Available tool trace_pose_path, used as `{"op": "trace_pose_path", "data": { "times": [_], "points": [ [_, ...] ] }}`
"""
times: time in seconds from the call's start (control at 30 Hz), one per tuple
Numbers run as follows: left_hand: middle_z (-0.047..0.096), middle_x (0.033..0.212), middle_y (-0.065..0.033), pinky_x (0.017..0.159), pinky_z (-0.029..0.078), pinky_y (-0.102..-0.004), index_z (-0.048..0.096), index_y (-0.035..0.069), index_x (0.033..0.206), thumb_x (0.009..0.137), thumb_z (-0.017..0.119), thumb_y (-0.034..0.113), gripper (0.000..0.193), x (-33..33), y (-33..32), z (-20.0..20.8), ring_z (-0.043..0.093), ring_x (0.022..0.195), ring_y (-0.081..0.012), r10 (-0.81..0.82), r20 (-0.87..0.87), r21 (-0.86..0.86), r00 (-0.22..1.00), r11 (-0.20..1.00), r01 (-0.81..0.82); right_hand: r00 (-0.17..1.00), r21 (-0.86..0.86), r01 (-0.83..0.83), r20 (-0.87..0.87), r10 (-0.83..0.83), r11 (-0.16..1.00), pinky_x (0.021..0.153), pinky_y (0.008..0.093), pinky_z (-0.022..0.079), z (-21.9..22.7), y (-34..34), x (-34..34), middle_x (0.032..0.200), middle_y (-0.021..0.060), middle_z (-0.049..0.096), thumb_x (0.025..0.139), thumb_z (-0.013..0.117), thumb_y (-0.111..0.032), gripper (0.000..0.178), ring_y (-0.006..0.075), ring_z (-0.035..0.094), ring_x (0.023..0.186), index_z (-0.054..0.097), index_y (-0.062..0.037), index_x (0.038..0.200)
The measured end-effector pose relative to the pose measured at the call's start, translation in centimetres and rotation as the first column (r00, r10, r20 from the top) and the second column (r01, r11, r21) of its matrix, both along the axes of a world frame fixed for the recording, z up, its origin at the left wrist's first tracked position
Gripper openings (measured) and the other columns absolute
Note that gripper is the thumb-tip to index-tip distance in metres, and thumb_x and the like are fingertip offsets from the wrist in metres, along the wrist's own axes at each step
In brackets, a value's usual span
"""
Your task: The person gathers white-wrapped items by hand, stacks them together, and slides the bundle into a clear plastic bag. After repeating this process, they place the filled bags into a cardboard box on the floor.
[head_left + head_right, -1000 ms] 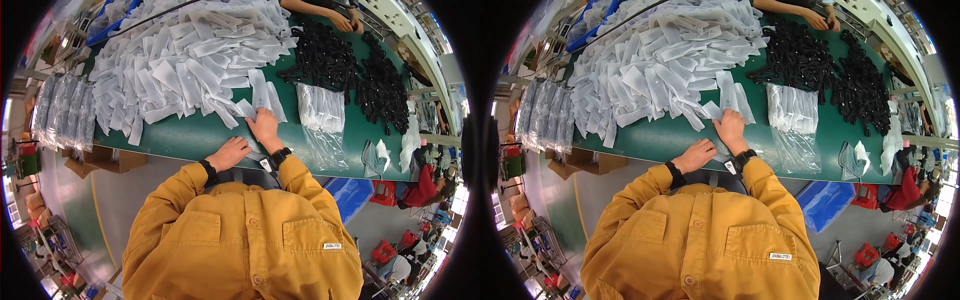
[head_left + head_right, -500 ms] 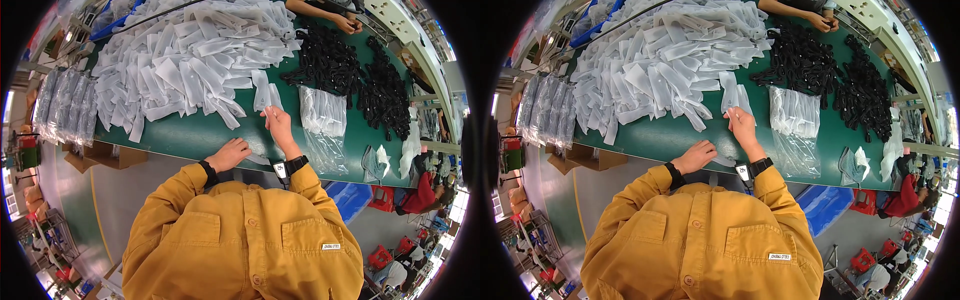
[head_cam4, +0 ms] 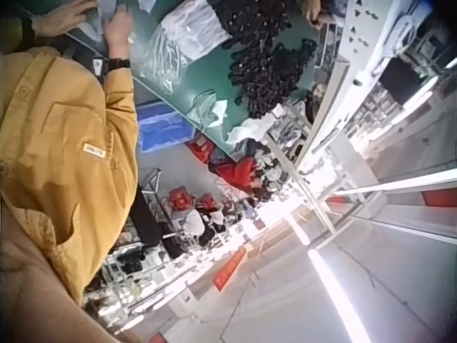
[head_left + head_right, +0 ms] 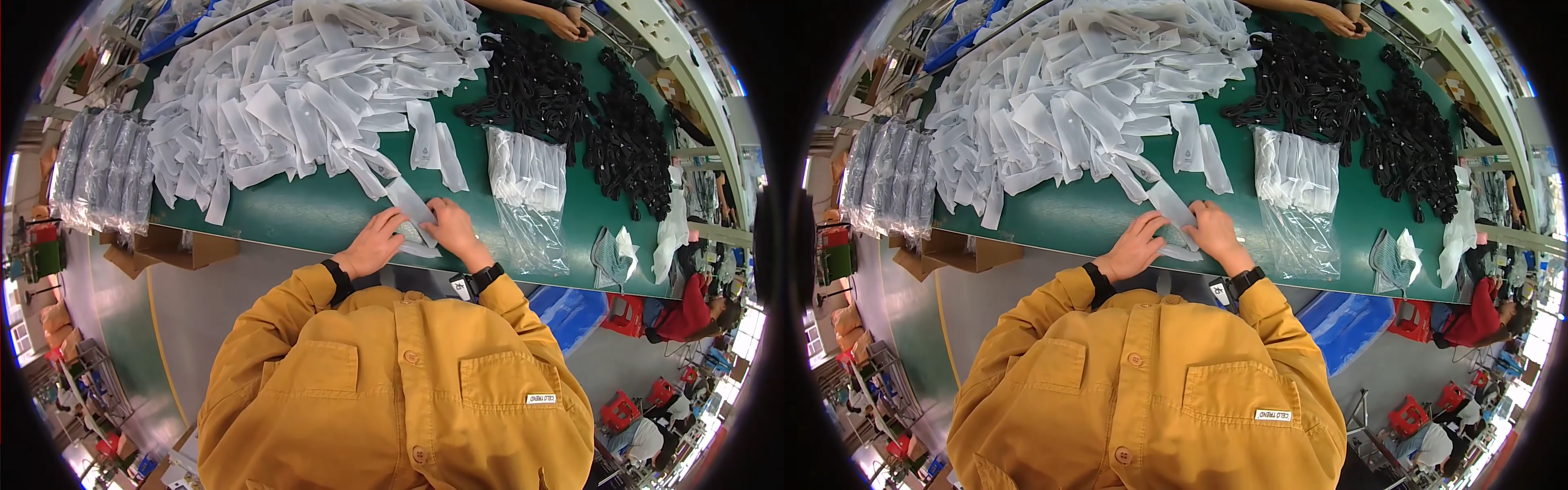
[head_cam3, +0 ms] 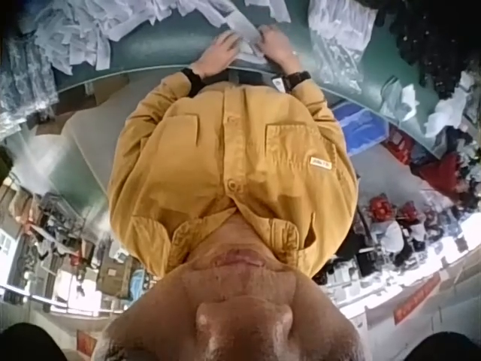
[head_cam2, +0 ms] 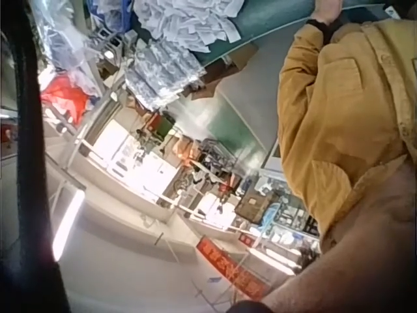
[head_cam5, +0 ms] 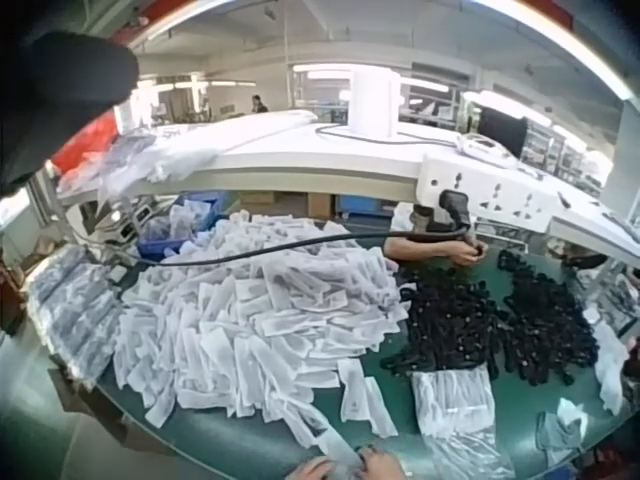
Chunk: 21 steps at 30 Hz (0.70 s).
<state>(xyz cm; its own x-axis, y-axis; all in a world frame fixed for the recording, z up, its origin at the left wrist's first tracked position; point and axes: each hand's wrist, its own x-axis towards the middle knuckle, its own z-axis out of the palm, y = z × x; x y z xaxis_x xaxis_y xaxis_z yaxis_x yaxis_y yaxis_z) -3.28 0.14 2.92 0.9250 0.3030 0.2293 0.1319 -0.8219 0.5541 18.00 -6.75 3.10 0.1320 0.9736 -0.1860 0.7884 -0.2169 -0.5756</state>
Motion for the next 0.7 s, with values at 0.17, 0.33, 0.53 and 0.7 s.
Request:
{"op": "trace_pose_path", "data": {
  "times": [0.17, 0.33, 0.53, 0.7],
  "points": [
    [0.041, 0.14, -0.0199, 0.114, 0.022, -0.0559, 0.057, 0.001, 0.083, 0.069, 0.072, 0.008, 0.022, 0.9, 0.0, 0.6, 0.027, 0.139, -0.0389, 0.049, 0.005, 0.095, 0.999, 0.994, -0.049, 0.992, 0.115, -0.126, -0.008, 0.128, 0.985, 0.076, 0.044, 0.048, -0.4, -1.0, -1.5, 0.092, 0.0151, 0.057, 0.069, 0.075, -0.01, 0.032, 0.0357, 0.058, 0.09, 0.055, -0.004, 0.093],
    [0.041, 0.139, -0.0198, 0.116, 0.019, -0.0569, 0.058, 0.0, 0.085, 0.069, 0.072, 0.008, 0.022, 0.6, -0.2, -0.1, 0.028, 0.139, -0.0384, 0.041, -0.03, 0.141, 0.999, 0.989, -0.037, 0.989, 0.28, -0.136, 0.086, 0.116, 0.95, 0.076, 0.0436, 0.046, 0.6, -1.3, -2.2, 0.09, 0.0152, 0.054, 0.068, 0.071, -0.003, 0.03, 0.0366, 0.055, 0.09, 0.052, -0.0051, 0.092],
    [0.048, 0.13, -0.0181, 0.114, 0.025, -0.0531, 0.058, 0.0, 0.088, 0.077, 0.065, 0.01, 0.016, 0.3, -0.1, -1.4, 0.038, 0.131, -0.0359, 0.004, 0.005, 0.152, 1.0, 0.988, -0.005, 0.974, 0.193, -0.221, -0.004, 0.226, 0.956, 0.077, 0.0419, 0.046, -0.8, -1.4, -1.8, 0.092, 0.0146, 0.052, 0.068, 0.07, -0.002, 0.031, 0.0363, 0.054, 0.093, 0.052, -0.0058, 0.092],
    [0.052, 0.118, -0.0147, 0.104, 0.036, -0.0469, 0.058, 0.001, 0.092, 0.082, 0.058, 0.01, 0.013, -1.3, -0.3, -1.7, 0.048, 0.116, -0.0345, -0.03, -0.04, -0.046, 0.999, 0.999, 0.028, 0.948, 0.221, -0.286, -0.072, 0.309, 0.932, 0.07, 0.0418, 0.048, -0.8, -1.5, -2.5, 0.09, 0.0138, 0.054, 0.072, 0.073, -0.009, 0.029, 0.034, 0.056, 0.087, 0.053, -0.0064, 0.093]
  ]
}}
